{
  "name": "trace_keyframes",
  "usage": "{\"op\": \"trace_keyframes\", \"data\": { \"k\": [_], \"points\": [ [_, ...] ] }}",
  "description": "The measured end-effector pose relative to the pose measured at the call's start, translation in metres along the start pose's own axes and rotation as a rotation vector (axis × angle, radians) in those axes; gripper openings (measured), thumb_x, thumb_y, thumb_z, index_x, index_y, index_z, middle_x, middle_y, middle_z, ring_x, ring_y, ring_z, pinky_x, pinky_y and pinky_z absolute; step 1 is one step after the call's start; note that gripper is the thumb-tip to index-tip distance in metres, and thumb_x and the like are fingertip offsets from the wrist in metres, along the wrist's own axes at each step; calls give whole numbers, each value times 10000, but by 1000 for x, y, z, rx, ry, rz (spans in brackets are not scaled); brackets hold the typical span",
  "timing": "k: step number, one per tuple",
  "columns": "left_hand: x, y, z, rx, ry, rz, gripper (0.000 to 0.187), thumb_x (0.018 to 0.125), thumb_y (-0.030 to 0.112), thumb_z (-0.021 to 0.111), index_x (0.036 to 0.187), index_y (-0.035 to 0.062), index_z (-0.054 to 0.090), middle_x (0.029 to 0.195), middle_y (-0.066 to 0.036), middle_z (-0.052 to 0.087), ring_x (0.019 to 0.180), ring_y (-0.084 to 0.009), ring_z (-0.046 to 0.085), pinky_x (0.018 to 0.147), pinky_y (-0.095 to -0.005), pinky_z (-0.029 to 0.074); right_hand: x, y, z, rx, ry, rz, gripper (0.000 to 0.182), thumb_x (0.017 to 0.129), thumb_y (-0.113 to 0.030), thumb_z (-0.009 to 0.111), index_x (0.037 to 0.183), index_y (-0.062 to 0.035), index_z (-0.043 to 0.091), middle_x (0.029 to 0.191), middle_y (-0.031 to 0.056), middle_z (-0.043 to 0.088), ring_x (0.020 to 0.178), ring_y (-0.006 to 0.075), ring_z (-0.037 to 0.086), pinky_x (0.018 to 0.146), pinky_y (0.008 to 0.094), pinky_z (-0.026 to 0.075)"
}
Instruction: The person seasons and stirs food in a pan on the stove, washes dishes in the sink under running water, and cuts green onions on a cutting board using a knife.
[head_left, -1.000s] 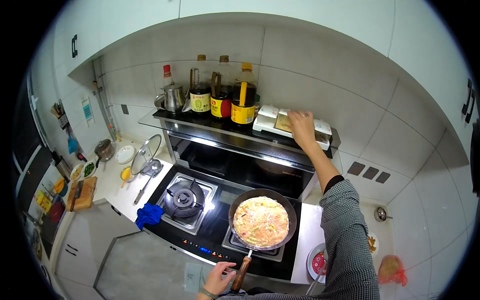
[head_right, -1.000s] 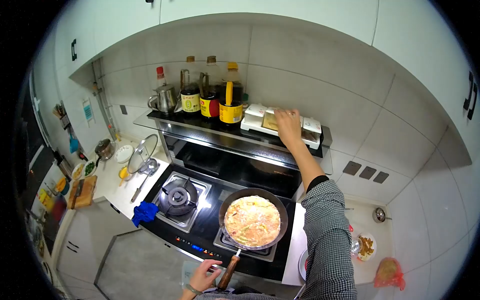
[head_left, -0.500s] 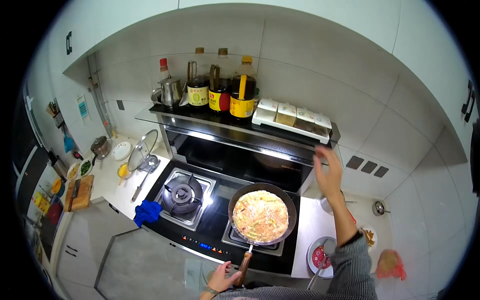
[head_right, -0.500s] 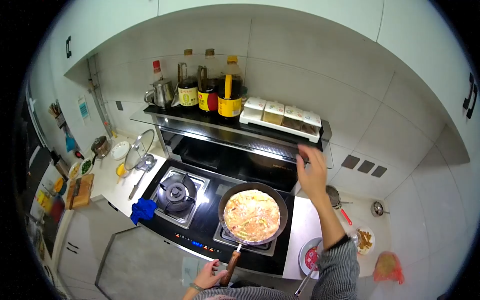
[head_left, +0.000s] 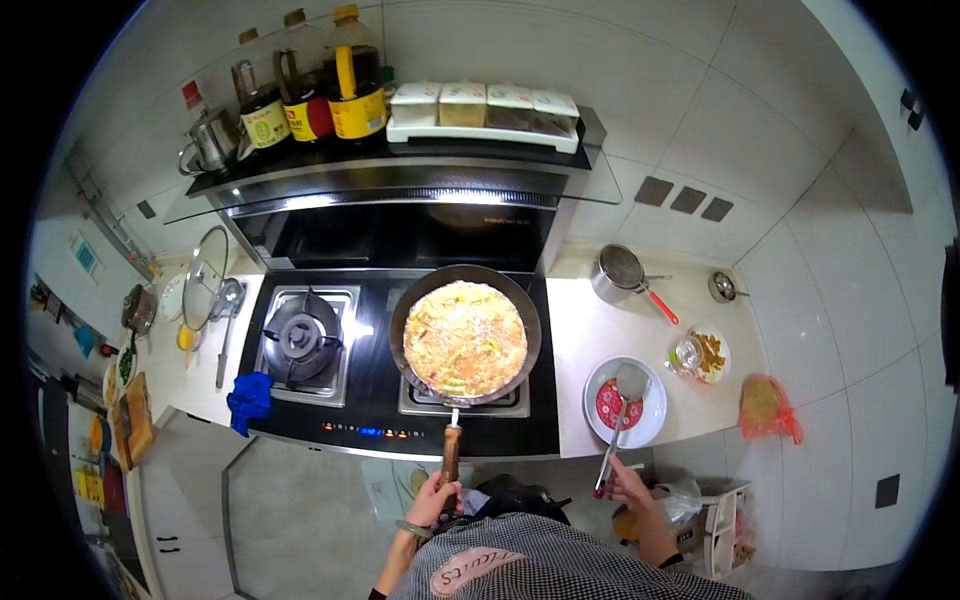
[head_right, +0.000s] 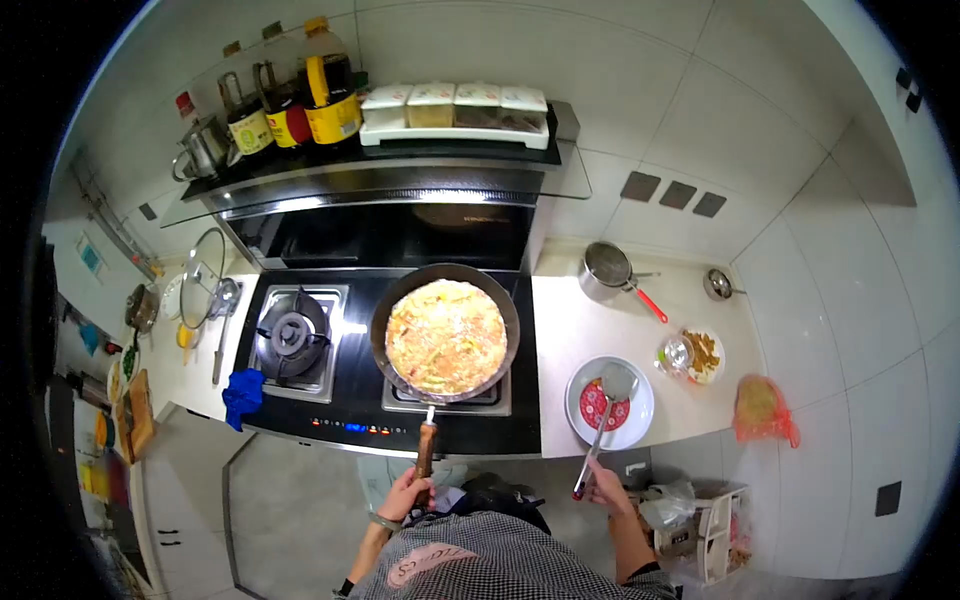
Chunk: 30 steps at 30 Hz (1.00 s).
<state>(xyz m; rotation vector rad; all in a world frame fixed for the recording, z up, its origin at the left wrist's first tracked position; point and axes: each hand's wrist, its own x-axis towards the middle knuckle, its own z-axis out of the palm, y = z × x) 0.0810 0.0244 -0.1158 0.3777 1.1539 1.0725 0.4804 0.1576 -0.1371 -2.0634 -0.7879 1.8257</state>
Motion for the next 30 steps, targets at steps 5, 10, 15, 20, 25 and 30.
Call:
{"op": "trace_keyframes", "data": {
  "k": [5, 10, 15, 20, 25, 30],
  "points": [
    [-7, 8, 12, -90, 57, -87, 326, 882, 166, 576, 1170, 52, 472, 726, -24, 525, 527, -113, 528, 407, -242, 408, -8, 21, 25, 611, -217, -217, 262, 937, -210, 508, 1116, -28, 452, 870, 86, 567, 699, 202, 575, 645, 387, 553],
    [-11, 11, 20, 64, 135, -46, 339, 865, 189, 647, 1139, 61, 494, 668, 7, 497, 498, -77, 491, 368, -211, 325, -47, 19, 35, 639, -153, -362, 183, 922, -113, 495, 1087, -43, 458, 808, 68, 536, 601, 139, 532, 453, 276, 410],
    [-8, 8, 20, 79, 118, -21, 344, 861, 167, 644, 1133, 45, 473, 680, 0, 498, 487, -68, 477, 362, -218, 324, -60, -39, 46, 305, -198, -516, 228, 915, -132, 519, 1118, -28, 507, 729, 27, 494, 533, 78, 436, 416, 222, 359],
    [-6, 10, 17, 61, 66, -39, 335, 843, 127, 649, 1106, 60, 453, 674, -10, 476, 497, -79, 471, 359, -226, 311, -24, -118, 86, -580, 307, -1304, 431, 896, -108, 497, 1309, 9, 452, 913, 154, 636, 711, 259, 624, 658, 369, 496],
    [-4, 12, 16, 113, 68, -48, 326, 841, 102, 638, 1097, 65, 439, 665, -12, 466, 492, -83, 452, 357, -232, 309, -18, -192, 129, -936, 408, -1215, 421, 875, -103, 504, 1283, -2, 482, 857, 175, 646, 784, 306, 629, 740, 400, 479],
    [-3, 11, 13, 84, 45, -49, 329, 843, 102, 636, 1101, 67, 435, 641, -11, 470, 474, -87, 445, 355, -235, 306, 5, -217, 143, -482, -321, -658, 358, 839, -100, 527, 1195, -80, 567, 601, -23, 442, 482, 73, 423, 417, 232, 368]
  ]
}}
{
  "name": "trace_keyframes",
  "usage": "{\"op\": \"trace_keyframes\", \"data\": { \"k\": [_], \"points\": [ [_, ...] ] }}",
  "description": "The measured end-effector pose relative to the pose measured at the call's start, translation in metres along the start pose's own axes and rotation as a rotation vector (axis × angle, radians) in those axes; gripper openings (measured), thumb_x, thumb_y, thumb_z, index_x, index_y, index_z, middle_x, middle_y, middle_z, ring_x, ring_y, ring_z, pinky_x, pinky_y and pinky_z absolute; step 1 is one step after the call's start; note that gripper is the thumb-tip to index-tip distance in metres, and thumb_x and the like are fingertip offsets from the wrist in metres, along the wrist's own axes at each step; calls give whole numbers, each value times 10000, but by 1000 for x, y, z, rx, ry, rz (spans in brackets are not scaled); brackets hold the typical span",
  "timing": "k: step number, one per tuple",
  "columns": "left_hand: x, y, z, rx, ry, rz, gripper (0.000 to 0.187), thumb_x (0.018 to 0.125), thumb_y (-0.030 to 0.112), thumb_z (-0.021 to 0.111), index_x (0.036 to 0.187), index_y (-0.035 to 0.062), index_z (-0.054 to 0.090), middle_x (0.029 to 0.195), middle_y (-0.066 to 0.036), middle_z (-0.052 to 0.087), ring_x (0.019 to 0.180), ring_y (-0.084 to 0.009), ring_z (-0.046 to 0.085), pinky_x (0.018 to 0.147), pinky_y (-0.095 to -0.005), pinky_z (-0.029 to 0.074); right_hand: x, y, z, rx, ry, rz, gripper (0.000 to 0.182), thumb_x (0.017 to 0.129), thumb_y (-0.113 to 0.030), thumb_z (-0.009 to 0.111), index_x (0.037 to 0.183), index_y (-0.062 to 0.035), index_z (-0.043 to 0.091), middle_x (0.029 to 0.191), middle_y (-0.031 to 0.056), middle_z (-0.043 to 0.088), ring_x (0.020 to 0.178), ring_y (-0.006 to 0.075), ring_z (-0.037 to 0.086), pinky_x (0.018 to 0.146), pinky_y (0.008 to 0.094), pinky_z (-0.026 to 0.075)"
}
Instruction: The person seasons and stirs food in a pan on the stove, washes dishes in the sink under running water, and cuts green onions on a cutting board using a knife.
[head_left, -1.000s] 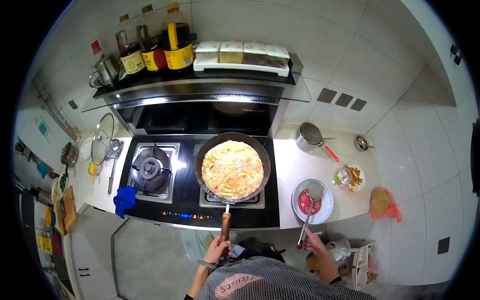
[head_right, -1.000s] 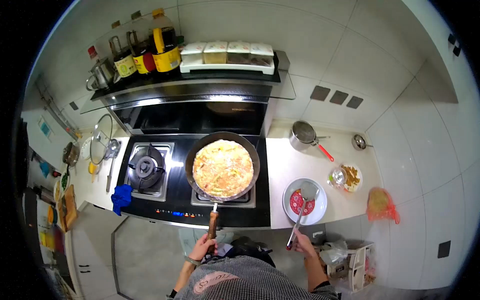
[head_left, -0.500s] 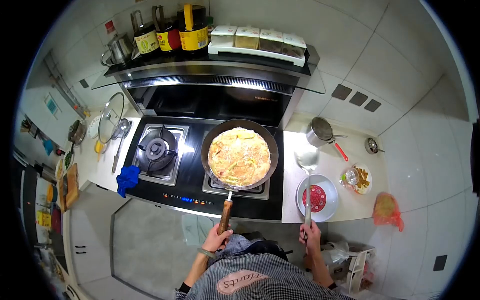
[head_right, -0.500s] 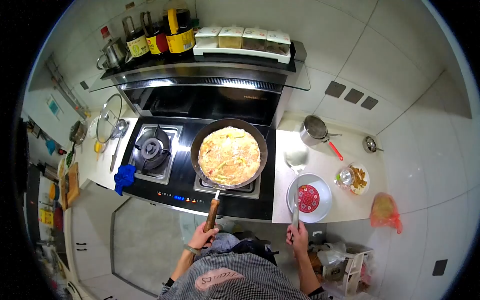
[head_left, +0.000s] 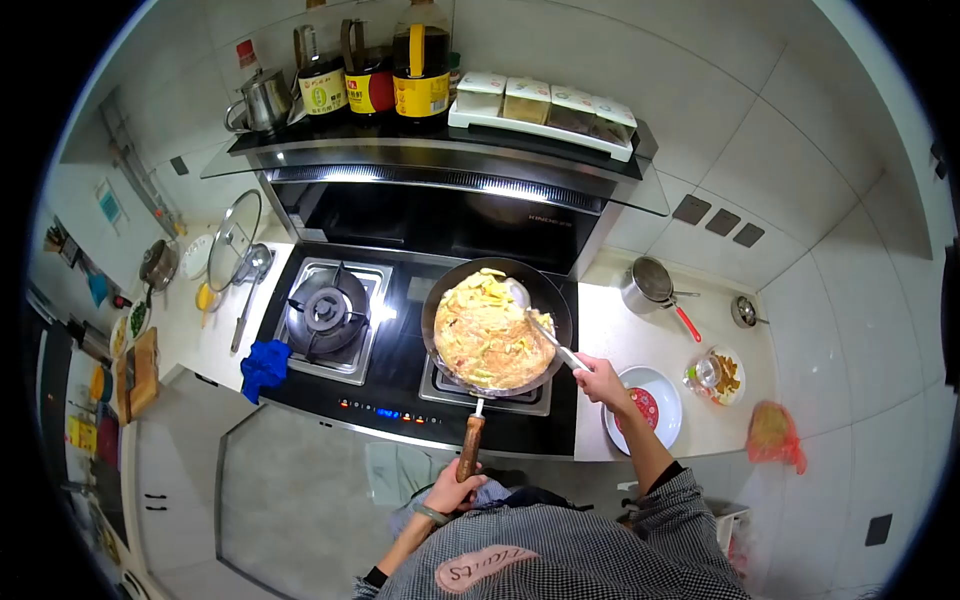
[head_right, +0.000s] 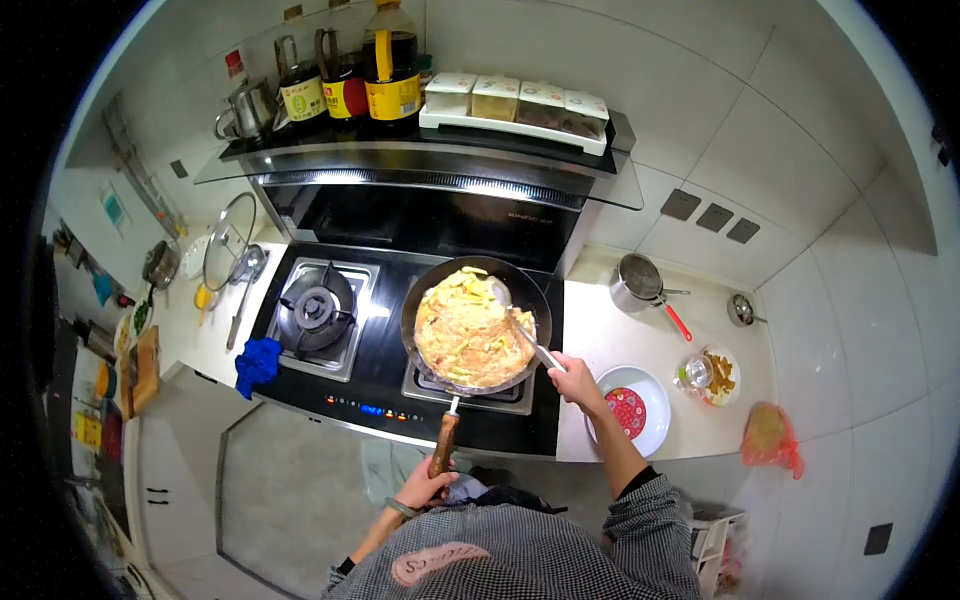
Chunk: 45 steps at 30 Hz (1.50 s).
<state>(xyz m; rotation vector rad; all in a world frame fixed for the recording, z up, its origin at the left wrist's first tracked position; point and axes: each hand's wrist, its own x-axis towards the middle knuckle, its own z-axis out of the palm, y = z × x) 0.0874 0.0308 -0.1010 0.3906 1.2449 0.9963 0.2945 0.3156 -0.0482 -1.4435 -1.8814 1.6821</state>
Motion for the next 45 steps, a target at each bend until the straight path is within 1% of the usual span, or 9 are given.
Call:
{"op": "trace_keyframes", "data": {
  "k": [4, 10, 17, 26, 28, 33, 39, 40, 45],
  "points": [
    [4, -7, -1, -17, -10, 7, 318, 844, 109, 636, 1095, 71, 444, 659, -10, 483, 473, -81, 446, 358, -228, 305, -1, 2, 6, 127, -162, -5, 354, 863, -76, 495, 1205, -107, 580, 629, -75, 437, 476, 23, 393, 395, 174, 310],
    [-3, -1, 6, -71, 52, -14, 293, 843, 114, 639, 1080, 77, 471, 679, 2, 495, 466, -66, 453, 357, -212, 307, -30, 12, -1, -597, 64, -646, 448, 855, -117, 534, 1301, -146, 499, 746, 136, 551, 648, 265, 574, 606, 388, 478],
    [-4, 0, 8, -76, 79, -8, 299, 843, 109, 633, 1099, 66, 485, 665, 9, 490, 483, -64, 472, 352, -198, 297, -115, -52, -35, -1104, 107, -499, 457, 821, -74, 535, 1261, -195, 545, 814, 104, 526, 667, 275, 584, 563, 383, 474],
    [-5, 1, 7, -85, 68, -21, 309, 838, 109, 639, 1106, 65, 492, 665, 6, 491, 489, -65, 464, 348, -210, 288, -162, -60, -39, -1153, 194, -364, 459, 736, -45, 571, 1172, -183, 601, 920, 95, 567, 738, 280, 601, 660, 426, 494],
    [-5, 3, 9, -66, 74, -11, 308, 838, 110, 640, 1104, 65, 492, 660, 5, 492, 486, -65, 465, 346, -211, 289, -134, -23, -20, -1017, 456, -921, 359, 727, -45, 564, 1077, -105, 620, 896, 92, 580, 716, 287, 578, 784, 454, 459],
    [-5, 0, 7, -64, 73, 6, 305, 836, 110, 644, 1099, 64, 496, 639, 3, 492, 474, -65, 465, 341, -214, 292, -89, 27, 10, -917, 475, -708, 237, 748, -58, 550, 975, -66, 617, 855, 87, 589, 798, 279, 568, 861, 452, 411],
    [-3, -6, 3, -41, 54, 34, 275, 843, 107, 624, 1086, 66, 502, 694, 16, 495, 498, -59, 473, 345, -196, 302, -98, 0, -26, -858, 450, -869, 402, 785, -12, 582, 1187, -11, 557, 951, 97, 582, 785, 212, 523, 697, 329, 425],
    [-3, -5, 4, -46, 56, 32, 273, 844, 107, 623, 1085, 66, 501, 695, 16, 494, 498, -59, 472, 348, -198, 303, -102, 2, -31, -854, 451, -738, 451, 763, -50, 583, 1212, -29, 543, 1010, 99, 596, 901, 275, 567, 828, 394, 438],
    [-3, -6, 4, -58, 61, 37, 276, 847, 111, 624, 1089, 65, 499, 684, 15, 488, 498, -63, 471, 354, -203, 309, -64, 14, -44, -729, 334, -528, 549, 781, -74, 590, 1319, -81, 481, 942, 70, 579, 833, 224, 566, 743, 325, 451]
  ]
}}
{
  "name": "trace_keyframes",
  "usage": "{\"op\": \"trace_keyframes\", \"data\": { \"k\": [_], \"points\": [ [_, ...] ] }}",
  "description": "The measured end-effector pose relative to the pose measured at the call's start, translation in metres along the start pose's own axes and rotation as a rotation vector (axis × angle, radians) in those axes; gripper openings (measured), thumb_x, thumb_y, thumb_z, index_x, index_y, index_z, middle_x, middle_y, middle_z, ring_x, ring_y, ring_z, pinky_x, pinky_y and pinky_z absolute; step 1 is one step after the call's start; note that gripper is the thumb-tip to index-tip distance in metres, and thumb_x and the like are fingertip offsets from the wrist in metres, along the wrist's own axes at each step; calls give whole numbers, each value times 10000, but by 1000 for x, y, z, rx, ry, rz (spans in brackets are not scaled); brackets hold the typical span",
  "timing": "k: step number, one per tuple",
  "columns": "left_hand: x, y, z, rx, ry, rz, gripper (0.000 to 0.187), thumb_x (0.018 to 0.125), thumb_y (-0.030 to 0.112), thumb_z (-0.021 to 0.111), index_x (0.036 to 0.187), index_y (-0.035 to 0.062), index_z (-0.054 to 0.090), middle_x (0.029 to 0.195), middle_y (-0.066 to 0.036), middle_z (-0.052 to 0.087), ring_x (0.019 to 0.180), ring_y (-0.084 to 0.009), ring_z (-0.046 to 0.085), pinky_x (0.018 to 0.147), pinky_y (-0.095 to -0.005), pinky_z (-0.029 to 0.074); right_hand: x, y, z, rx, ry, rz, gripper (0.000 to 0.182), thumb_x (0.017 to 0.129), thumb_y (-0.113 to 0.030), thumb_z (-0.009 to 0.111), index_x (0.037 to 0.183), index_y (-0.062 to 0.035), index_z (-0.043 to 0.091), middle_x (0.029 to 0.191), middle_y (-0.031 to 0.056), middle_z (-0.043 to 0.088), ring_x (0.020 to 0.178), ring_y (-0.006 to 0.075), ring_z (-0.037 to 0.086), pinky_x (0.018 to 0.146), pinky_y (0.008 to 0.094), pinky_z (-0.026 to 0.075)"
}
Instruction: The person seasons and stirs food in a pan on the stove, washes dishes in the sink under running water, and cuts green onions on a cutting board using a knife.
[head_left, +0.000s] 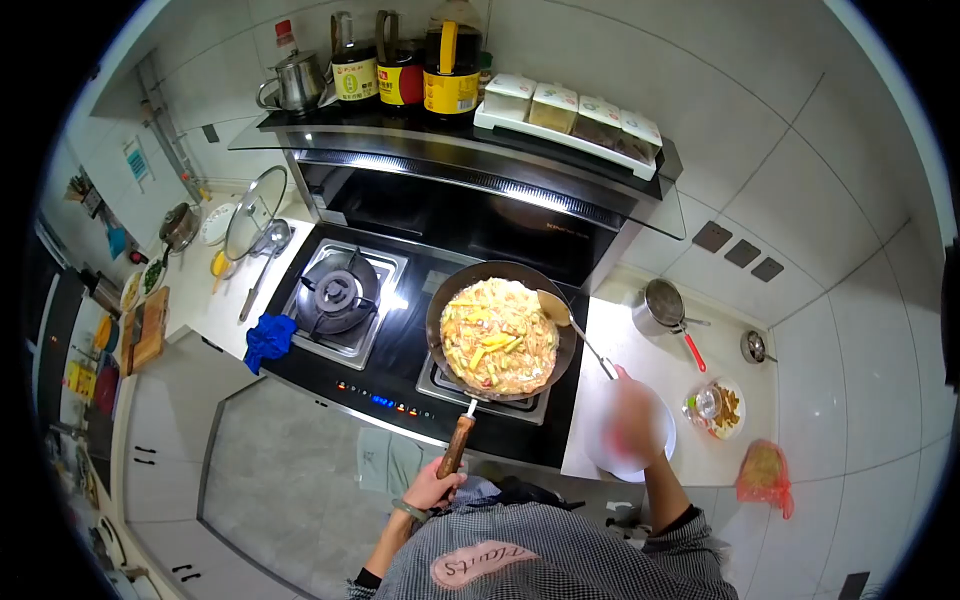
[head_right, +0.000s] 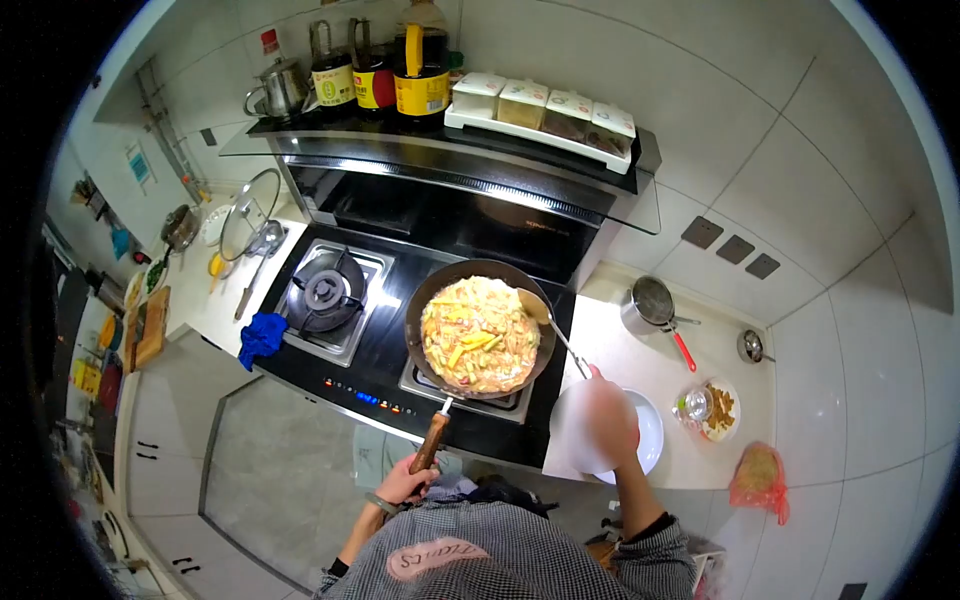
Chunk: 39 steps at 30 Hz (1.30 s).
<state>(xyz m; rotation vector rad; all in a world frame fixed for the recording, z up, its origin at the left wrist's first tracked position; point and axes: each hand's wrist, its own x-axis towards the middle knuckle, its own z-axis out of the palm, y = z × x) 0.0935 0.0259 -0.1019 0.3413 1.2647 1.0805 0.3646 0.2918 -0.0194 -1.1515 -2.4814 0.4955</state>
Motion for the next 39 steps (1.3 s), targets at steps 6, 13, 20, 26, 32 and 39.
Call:
{"op": "trace_keyframes", "data": {
  "k": [6, 13, 20, 26, 32, 39],
  "points": [
    [1, -3, 0, 1, 16, 2, 319, 833, 122, 644, 1109, 52, 500, 655, -5, 496, 474, -73, 476, 351, -218, 313, 30, -35, 9, 835, -126, 393, 409, 888, -152, 615, 1273, -39, 535, 815, -44, 518, 716, 46, 481, 649, 205, 410],
    [-2, 5, 3, 7, 8, -10, 306, 841, 123, 638, 1107, 55, 501, 660, 4, 489, 474, -68, 469, 349, -208, 307, 22, -27, 42, 1283, -420, 644, 405, 885, -182, 636, 1259, -55, 545, 756, -77, 494, 640, 15, 444, 555, 180, 368],
    [2, -1, -1, 9, 6, -29, 320, 843, 128, 641, 1116, 51, 494, 669, 7, 495, 477, -61, 479, 348, -201, 301, -17, -39, 11, 126, -66, -262, 312, 887, -67, 557, 1197, -48, 574, 854, 41, 575, 720, 161, 524, 699, 316, 427],
    [2, -1, 0, 35, -6, 13, 335, 846, 123, 638, 1138, 50, 491, 665, 9, 505, 477, -59, 478, 350, -200, 309, -42, -58, -28, -262, -51, -301, 472, 722, 39, 537, 1176, -84, 578, 946, 118, 583, 908, 323, 569, 853, 432, 438],
    [1, 4, 0, 69, -6, -6, 328, 846, 127, 642, 1129, 48, 497, 661, 11, 512, 492, -59, 489, 362, -202, 321, -16, -58, 12, -361, 21, -100, 444, 809, -74, 523, 1225, -216, 585, 748, 94, 494, 595, 277, 572, 473, 397, 449],
    [5, -6, -3, 47, 12, 14, 313, 840, 129, 649, 1108, 46, 511, 657, 10, 513, 482, -65, 489, 366, -204, 325, 31, -68, -22, -153, 57, 130, 362, 868, -153, 536, 1225, -184, 591, 758, 124, 520, 638, 314, 576, 558, 432, 459]
  ]
}}
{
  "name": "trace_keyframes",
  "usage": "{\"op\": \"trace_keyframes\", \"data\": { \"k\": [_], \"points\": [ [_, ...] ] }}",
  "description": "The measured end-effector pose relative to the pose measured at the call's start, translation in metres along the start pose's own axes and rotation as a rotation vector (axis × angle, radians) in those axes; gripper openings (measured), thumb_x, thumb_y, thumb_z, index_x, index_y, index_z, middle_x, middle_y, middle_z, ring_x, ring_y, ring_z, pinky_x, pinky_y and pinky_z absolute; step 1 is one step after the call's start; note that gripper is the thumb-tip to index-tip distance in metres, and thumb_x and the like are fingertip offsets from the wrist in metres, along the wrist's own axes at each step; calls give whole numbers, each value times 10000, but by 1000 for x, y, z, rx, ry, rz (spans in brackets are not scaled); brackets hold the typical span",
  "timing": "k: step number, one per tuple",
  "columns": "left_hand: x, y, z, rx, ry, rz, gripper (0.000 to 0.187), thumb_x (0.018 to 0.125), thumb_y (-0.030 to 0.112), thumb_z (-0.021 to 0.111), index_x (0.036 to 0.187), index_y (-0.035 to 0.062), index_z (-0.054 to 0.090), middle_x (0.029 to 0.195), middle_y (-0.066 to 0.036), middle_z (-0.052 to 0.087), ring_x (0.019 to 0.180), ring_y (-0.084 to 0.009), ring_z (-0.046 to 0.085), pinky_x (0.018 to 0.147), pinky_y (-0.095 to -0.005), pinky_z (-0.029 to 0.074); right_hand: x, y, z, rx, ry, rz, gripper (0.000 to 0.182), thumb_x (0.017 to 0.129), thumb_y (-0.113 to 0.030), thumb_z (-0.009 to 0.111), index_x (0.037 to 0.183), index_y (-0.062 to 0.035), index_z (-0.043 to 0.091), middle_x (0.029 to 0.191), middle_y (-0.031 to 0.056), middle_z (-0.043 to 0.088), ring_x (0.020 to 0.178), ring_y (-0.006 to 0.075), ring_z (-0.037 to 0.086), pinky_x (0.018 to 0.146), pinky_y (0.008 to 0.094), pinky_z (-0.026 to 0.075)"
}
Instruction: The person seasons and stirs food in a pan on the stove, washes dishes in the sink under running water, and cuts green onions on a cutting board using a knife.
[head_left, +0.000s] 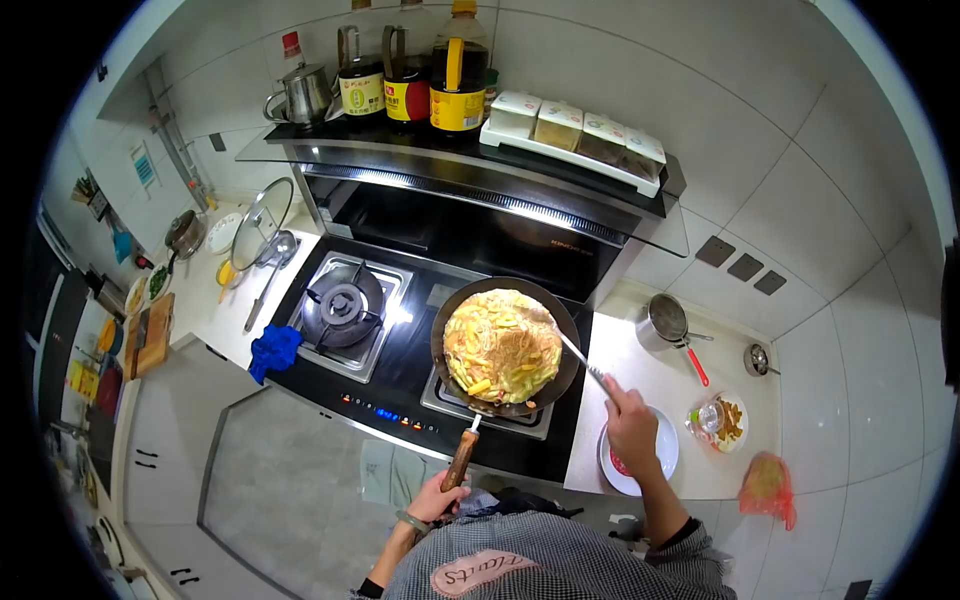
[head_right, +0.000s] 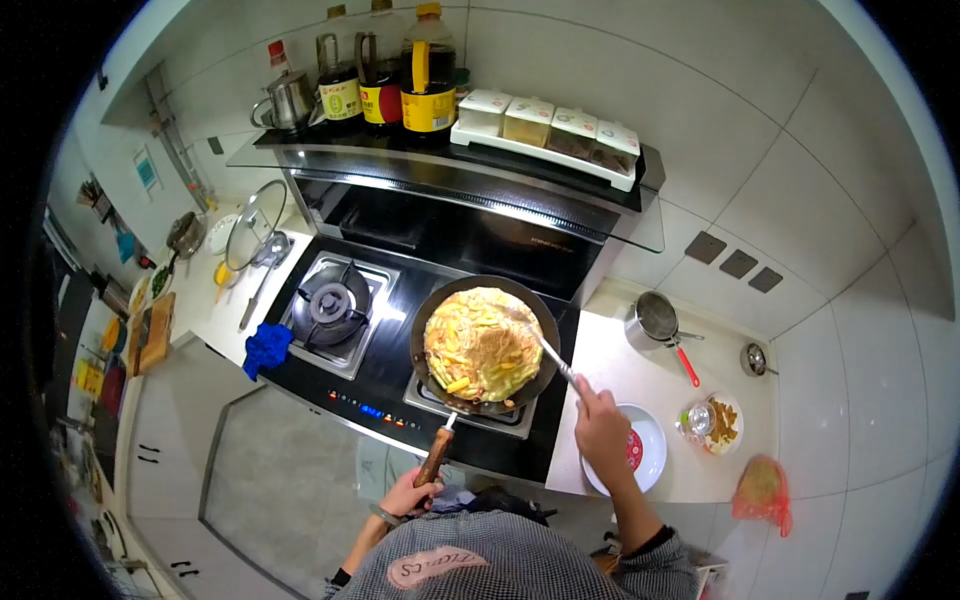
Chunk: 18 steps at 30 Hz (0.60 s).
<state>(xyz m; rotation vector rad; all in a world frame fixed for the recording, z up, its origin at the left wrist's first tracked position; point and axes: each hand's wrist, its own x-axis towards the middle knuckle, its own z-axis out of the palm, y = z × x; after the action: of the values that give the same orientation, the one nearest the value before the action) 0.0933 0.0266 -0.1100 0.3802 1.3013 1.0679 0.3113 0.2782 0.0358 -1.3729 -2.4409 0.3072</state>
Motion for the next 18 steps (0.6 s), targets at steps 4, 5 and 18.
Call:
{"op": "trace_keyframes", "data": {
  "k": [4, 5, 18],
  "points": [
    [-3, 3, 1, -23, -13, 9, 314, 840, 122, 645, 1109, 42, 505, 653, 9, 504, 479, -68, 484, 361, -210, 320, 51, 24, 45, 120, 40, -1, 369, 854, -172, 563, 1223, -157, 586, 803, 173, 597, 722, 357, 596, 645, 449, 466],
    [-5, 6, 3, -14, -14, 5, 317, 841, 121, 642, 1112, 41, 499, 653, 8, 499, 477, -69, 482, 357, -212, 317, 61, 27, 56, 173, 9, -16, 371, 858, -194, 558, 1226, -150, 583, 836, 187, 627, 764, 373, 611, 668, 452, 480],
    [-5, 8, 3, -47, -35, -23, 346, 835, 147, 645, 1128, 53, 488, 648, 9, 478, 470, -62, 476, 351, -208, 308, 16, -16, 41, 71, -178, -430, 372, 851, -134, 563, 1204, -244, 598, 775, 65, 510, 634, 247, 571, 538, 359, 468]
  ]
}}
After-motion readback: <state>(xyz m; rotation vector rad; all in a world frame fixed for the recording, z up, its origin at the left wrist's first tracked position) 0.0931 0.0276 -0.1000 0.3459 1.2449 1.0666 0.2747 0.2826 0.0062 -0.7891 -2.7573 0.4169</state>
